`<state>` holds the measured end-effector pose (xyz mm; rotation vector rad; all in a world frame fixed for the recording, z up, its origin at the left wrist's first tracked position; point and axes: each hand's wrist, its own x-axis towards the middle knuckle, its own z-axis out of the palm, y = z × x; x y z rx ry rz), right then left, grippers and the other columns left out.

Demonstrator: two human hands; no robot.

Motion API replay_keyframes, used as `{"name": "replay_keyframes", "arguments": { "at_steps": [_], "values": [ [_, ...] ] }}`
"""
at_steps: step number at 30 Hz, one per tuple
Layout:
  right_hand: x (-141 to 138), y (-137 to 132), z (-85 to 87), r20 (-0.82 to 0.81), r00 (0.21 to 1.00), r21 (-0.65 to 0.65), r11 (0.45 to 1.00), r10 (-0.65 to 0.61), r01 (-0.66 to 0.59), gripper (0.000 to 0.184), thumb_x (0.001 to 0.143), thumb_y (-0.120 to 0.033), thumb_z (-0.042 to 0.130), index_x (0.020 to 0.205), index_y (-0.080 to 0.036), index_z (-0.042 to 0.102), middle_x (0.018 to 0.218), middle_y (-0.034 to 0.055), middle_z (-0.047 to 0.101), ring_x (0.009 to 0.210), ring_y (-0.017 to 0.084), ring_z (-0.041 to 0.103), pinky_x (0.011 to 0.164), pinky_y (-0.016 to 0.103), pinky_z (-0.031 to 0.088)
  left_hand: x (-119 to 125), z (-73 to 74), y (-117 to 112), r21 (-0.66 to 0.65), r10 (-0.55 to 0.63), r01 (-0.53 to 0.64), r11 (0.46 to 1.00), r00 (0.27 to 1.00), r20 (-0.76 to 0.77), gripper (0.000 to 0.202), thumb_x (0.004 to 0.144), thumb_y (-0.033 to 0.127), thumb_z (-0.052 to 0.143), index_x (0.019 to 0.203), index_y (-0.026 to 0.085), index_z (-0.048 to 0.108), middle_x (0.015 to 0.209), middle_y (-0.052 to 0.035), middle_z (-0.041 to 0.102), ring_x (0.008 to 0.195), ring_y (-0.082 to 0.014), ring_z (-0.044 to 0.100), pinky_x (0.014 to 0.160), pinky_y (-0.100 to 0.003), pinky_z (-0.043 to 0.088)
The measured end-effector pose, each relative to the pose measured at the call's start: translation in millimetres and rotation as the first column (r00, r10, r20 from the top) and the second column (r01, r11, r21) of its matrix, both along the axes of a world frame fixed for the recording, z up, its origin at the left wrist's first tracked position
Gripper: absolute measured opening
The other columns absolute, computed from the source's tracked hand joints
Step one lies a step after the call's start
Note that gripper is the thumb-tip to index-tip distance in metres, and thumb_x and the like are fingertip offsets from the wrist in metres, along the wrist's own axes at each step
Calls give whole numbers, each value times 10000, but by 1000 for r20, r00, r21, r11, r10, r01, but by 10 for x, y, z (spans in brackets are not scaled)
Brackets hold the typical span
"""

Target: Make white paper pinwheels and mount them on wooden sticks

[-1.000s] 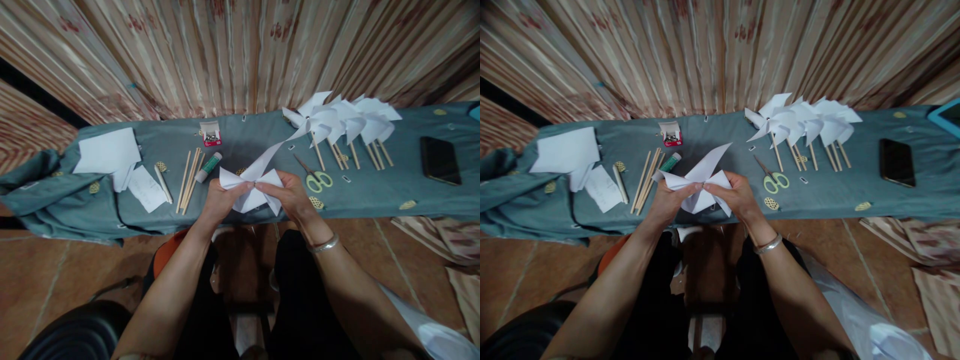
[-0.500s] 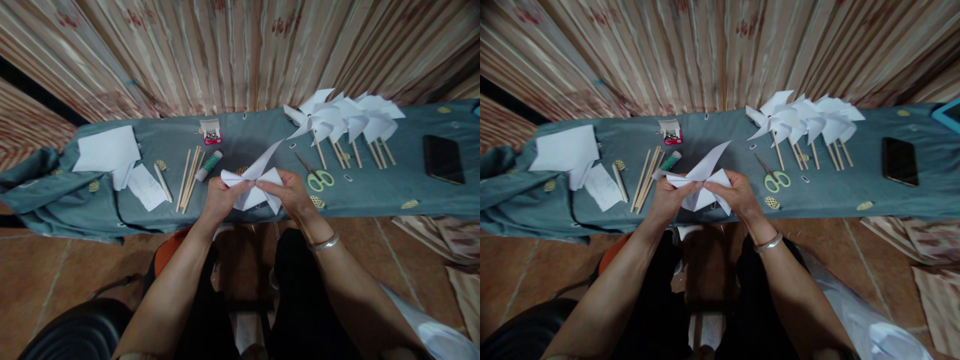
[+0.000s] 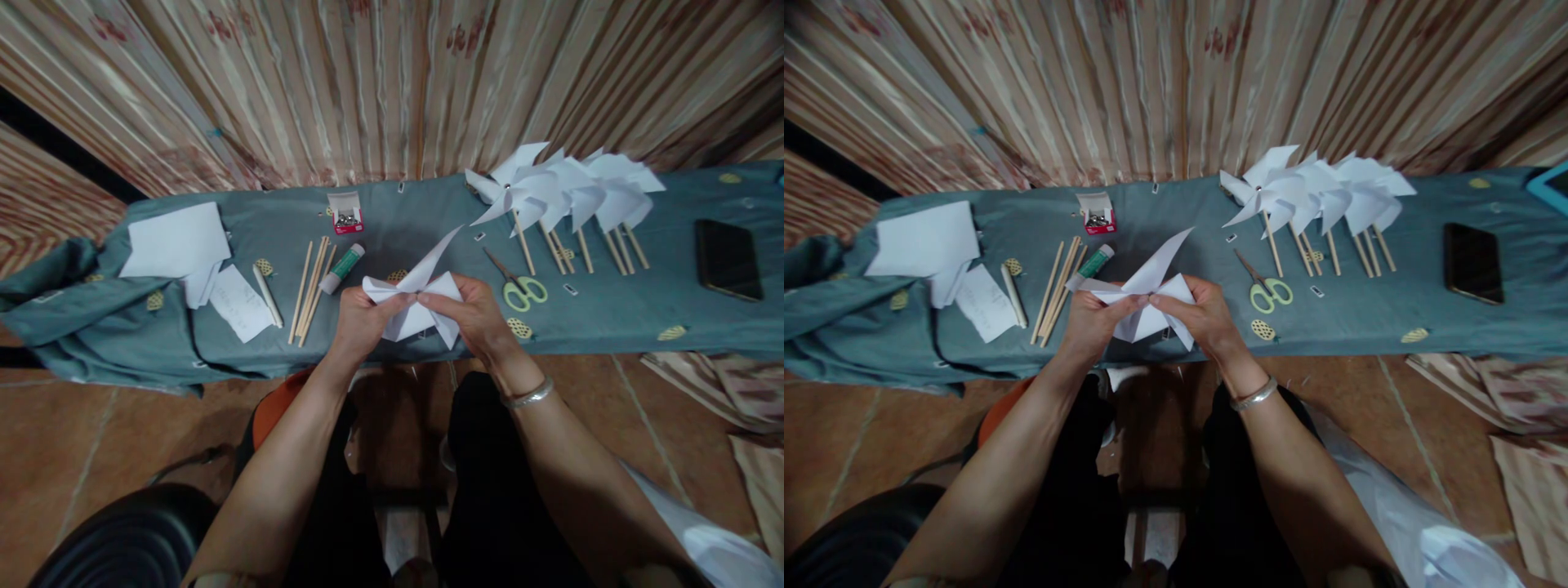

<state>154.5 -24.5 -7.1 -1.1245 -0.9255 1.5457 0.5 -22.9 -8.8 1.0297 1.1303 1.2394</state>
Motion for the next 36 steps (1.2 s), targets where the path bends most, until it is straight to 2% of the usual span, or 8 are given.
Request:
{"name": "replay_keyframes", "arguments": {
  "at_steps": [7,16,28,36],
  "values": [
    [7,7,-37,19,1000,12,1000,6,-6,299,557,-357,875,748,-186,721,641,-23,687,554,118,582,542,252,453,-11,-26,0,17,7,-7,1000,1000,-25,197,586,275,848,681,134,747,634,-6,709,554,-119,598,551,-226,475],
    [-4,-4,-5,24,1000,4,1000,-4,4,344,522,-379,888,754,-185,723,650,-18,694,553,120,580,534,255,453,-9,-50,3,8,29,-28,1000,998,-53,205,588,282,838,692,131,746,637,-10,710,563,-126,607,559,-231,478],
    [1,0,-31,64,998,10,1000,2,-2,343,556,-415,872,766,-193,717,668,-10,699,564,133,585,543,272,457,10,-50,2,21,64,-63,998,997,-39,198,577,280,850,640,135,731,615,-7,689,547,-122,590,553,-236,467],
    [-17,0,-3,37,999,-1,1000,-14,14,351,520,-405,889,727,-186,709,635,-21,682,535,112,565,505,243,430,2,-66,10,34,66,-64,997,996,-59,198,588,287,845,623,135,723,609,-7,688,536,-117,580,524,-224,451]
  ]
}}
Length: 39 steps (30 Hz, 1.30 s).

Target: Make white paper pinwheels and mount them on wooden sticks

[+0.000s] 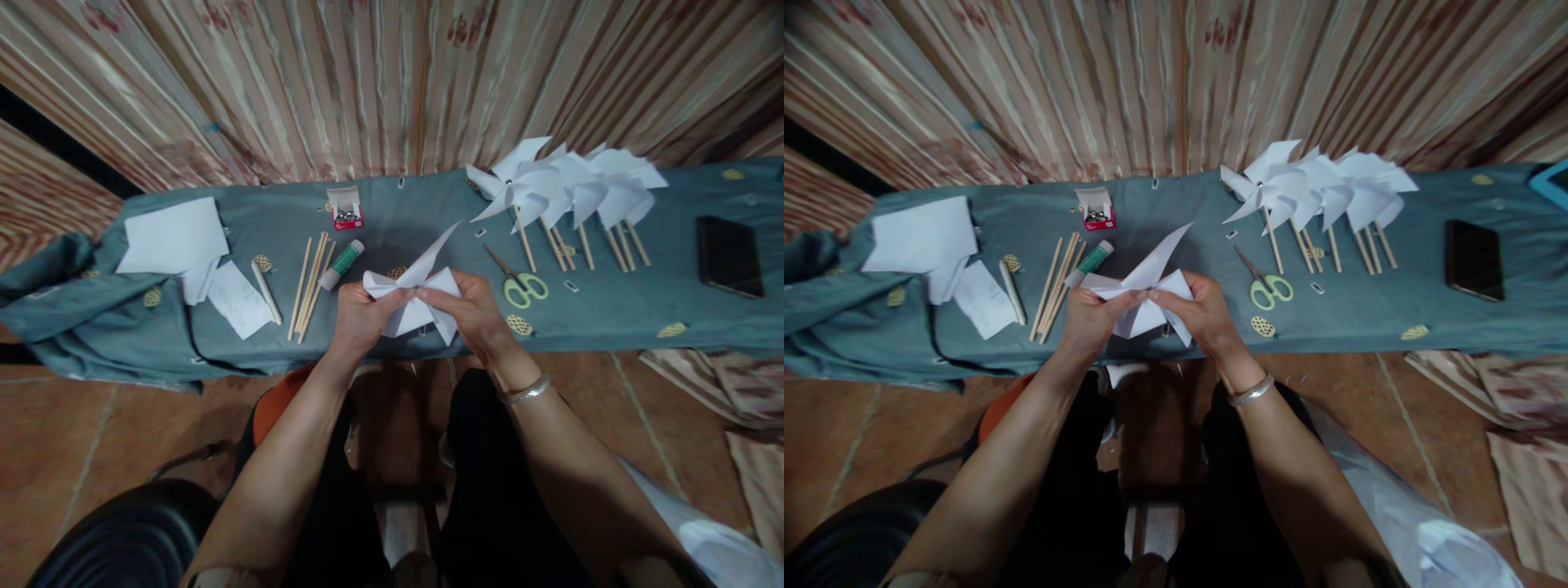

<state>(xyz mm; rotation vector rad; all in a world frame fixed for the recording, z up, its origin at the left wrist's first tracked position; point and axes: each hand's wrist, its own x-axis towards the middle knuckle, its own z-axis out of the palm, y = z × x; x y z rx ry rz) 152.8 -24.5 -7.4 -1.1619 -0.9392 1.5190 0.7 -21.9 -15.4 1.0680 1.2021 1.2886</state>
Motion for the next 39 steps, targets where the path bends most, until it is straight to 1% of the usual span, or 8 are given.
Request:
{"name": "replay_keyframes", "arguments": {
  "at_steps": [5,11,21,27,29,33,36,39],
  "values": [
    [-5,-4,15,4,1000,-9,1000,-1,1,364,509,-414,887,721,-185,701,644,-16,685,546,122,568,520,255,439,6,22,-7,-7,9,-9,1000,1000,13,188,575,263,851,625,130,727,606,-7,688,530,-113,575,518,-221,445],
    [-4,-10,17,26,1000,5,1000,9,-9,349,532,-427,876,699,-187,685,611,-23,658,524,113,541,498,247,403,12,31,-6,-9,21,-21,1000,1000,9,192,563,256,858,584,137,709,575,0,668,506,-107,554,493,-218,430],
    [-4,-8,12,36,999,6,1000,13,-13,361,531,-443,868,708,-189,683,617,-21,651,526,114,534,493,250,395,10,57,-20,-24,25,-25,999,1000,9,192,557,261,860,572,148,706,556,8,656,494,-105,538,467,-212,422],
    [-13,-7,4,34,999,10,1000,-14,13,361,523,-440,872,682,-184,671,608,-25,645,516,106,522,491,246,388,13,36,-13,-54,38,-37,998,999,9,243,535,300,872,590,130,708,583,-2,670,529,-120,574,514,-228,453],
    [-9,3,7,44,999,26,999,-21,20,347,541,-438,863,686,-188,671,619,-24,654,522,109,530,500,250,402,19,45,-8,-81,31,-28,996,999,34,263,528,319,875,621,129,720,617,-12,692,549,-130,594,537,-239,469],
    [20,28,19,43,999,29,999,-33,32,329,556,-427,861,687,-189,674,626,-24,665,527,112,548,520,255,425,32,94,-4,-118,8,8,993,991,134,315,490,337,891,671,132,733,674,-28,726,588,-150,630,599,-270,511],
    [41,33,39,25,999,7,1000,-31,30,333,538,-420,872,683,-187,684,627,-20,675,534,118,560,535,261,441,39,124,-7,-144,4,22,989,983,183,318,469,328,897,665,141,733,681,-30,734,598,-157,642,621,-286,532],
    [48,24,61,13,1000,-22,1000,-2,2,346,524,-410,884,702,-178,700,628,-18,682,537,118,564,535,257,445,45,130,-15,-163,28,8,987,975,219,310,460,297,900,680,143,744,697,-33,743,600,-156,648,625,-285,542]
  ]
}}
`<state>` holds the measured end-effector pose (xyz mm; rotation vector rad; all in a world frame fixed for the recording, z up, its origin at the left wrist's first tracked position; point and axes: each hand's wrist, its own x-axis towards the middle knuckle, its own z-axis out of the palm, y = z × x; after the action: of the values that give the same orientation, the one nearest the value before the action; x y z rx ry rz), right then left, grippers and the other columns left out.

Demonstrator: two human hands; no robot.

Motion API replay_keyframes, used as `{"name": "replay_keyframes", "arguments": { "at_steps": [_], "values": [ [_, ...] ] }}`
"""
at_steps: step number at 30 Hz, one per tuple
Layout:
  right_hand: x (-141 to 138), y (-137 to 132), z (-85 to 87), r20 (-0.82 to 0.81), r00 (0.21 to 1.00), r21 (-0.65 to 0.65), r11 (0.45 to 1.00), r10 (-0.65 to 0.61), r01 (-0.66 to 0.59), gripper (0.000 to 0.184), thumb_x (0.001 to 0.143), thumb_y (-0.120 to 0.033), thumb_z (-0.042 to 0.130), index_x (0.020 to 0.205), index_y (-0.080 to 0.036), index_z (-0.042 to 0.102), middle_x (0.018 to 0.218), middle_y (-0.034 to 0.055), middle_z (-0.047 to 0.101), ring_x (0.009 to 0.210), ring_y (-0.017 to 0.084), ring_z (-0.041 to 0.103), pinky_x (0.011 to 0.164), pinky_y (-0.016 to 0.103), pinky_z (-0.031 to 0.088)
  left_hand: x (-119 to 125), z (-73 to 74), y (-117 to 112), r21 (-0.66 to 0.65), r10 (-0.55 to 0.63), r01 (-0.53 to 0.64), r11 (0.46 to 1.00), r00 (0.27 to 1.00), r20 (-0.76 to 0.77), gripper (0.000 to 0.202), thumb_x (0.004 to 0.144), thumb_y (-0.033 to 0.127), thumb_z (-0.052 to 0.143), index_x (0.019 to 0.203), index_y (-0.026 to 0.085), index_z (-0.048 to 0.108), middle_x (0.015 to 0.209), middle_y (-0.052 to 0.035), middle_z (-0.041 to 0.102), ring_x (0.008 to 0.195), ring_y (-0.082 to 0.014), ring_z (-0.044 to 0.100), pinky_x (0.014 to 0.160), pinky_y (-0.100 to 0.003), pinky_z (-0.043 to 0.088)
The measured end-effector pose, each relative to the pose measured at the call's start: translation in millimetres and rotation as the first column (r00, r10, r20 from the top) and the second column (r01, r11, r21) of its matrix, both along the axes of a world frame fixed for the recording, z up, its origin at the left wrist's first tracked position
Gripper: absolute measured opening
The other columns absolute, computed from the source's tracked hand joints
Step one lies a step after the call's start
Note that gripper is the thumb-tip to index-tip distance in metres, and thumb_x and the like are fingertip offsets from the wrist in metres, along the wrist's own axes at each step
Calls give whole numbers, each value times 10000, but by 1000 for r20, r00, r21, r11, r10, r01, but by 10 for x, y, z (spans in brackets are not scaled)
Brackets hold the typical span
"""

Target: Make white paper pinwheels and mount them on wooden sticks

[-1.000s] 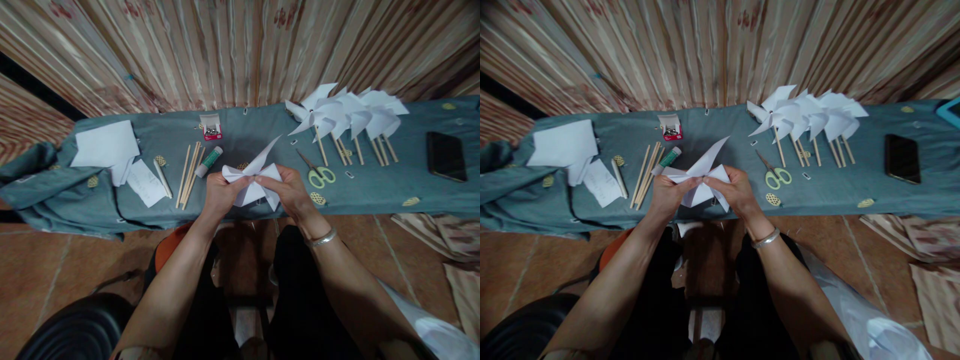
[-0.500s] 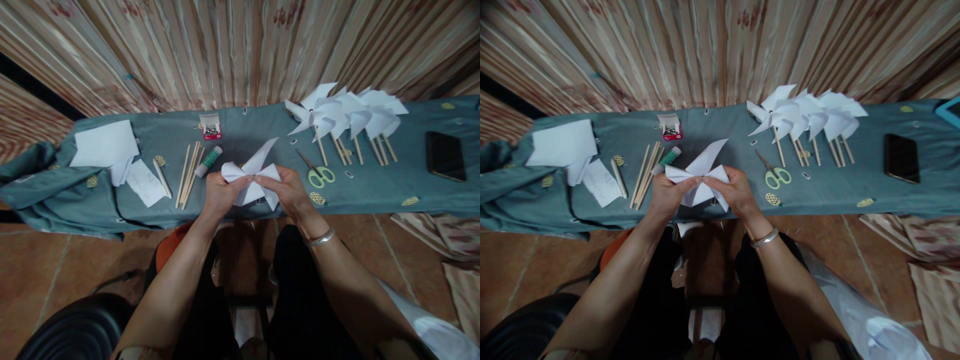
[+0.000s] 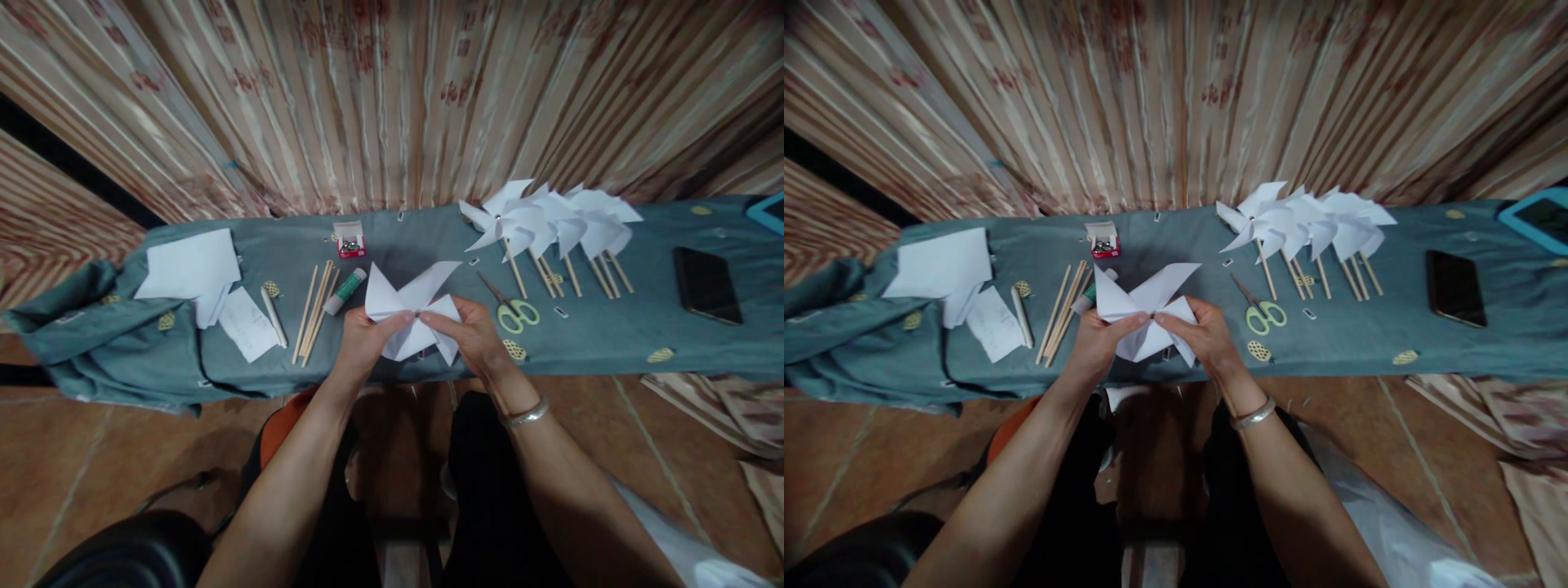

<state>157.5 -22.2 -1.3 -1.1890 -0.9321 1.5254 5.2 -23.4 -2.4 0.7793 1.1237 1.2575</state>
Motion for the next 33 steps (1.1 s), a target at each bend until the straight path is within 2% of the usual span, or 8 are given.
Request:
{"name": "replay_keyframes", "arguments": {
  "at_steps": [10,15,25,29,33],
  "values": [
    [16,-18,19,71,996,28,998,62,-64,364,548,-436,869,668,-169,653,601,-34,631,541,103,525,536,241,418,4,-7,-21,-51,-10,13,999,999,53,306,446,247,909,684,137,750,676,-24,740,569,-137,635,587,-251,520],
    [7,-25,-17,121,989,41,995,86,-92,382,581,-463,843,670,-168,617,575,-43,583,522,92,479,501,227,375,-24,-39,-20,-59,-16,17,998,999,30,301,464,235,892,714,132,759,708,-35,750,591,-148,646,603,-258,525],
    [-39,-33,-141,100,992,32,996,79,-83,379,604,-475,825,741,-162,662,641,-20,644,573,115,534,563,244,413,-91,-58,-53,-59,-49,49,997,999,1,367,452,330,905,723,125,767,712,-40,752,606,-161,648,639,-280,521],
    [-118,-48,-137,142,988,52,996,58,-66,375,607,-481,814,735,-164,661,611,-24,637,555,116,523,548,242,398,-131,-59,-91,-67,-40,41,997,999,15,376,447,345,912,726,136,772,707,-35,754,595,-145,642,636,-266,515],
    [-152,-26,-117,103,993,16,999,50,-52,402,552,-489,838,710,-165,659,585,-28,641,530,118,523,532,245,393,-159,-33,-122,-66,-50,51,997,999,22,418,461,402,910,751,132,776,726,-54,759,613,-160,658,667,-285,529]
  ]
}}
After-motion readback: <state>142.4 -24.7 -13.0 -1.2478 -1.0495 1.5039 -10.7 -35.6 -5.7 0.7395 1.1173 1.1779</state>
